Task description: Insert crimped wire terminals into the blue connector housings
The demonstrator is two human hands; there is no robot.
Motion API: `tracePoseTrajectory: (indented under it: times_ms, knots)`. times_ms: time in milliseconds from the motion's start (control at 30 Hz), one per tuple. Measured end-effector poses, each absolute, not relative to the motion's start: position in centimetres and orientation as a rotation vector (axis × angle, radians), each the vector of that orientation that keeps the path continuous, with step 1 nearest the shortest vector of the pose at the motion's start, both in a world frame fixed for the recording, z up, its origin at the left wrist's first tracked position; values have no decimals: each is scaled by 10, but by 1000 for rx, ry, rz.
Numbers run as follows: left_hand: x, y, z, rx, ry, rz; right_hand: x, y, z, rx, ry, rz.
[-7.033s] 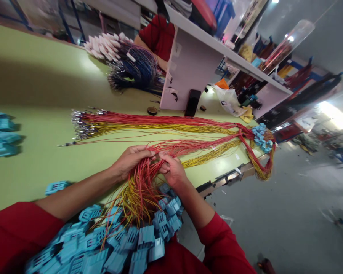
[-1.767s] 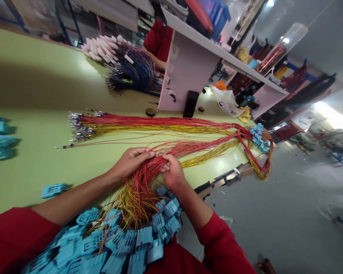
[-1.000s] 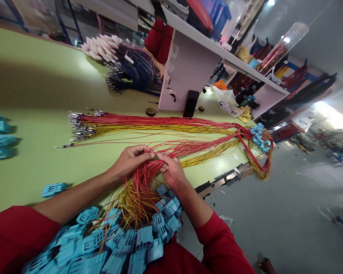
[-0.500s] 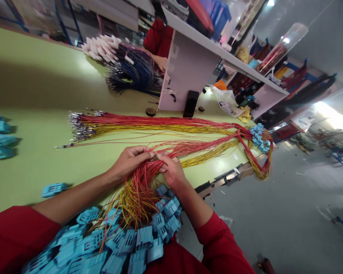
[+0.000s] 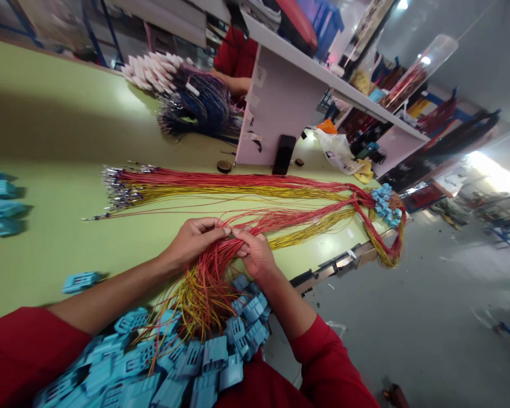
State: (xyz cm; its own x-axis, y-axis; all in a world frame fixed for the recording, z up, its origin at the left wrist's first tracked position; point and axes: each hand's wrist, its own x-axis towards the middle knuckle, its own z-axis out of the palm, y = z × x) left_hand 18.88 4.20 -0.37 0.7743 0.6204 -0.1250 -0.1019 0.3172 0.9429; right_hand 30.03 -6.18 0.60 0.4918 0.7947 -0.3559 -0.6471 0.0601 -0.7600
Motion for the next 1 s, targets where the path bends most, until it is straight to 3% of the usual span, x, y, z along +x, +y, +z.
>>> tracePoseTrajectory:
  times_ms: [1000]
  knots:
    - [188,42,-7,1219,465,495,302,-62,2,-1011,-183,1075]
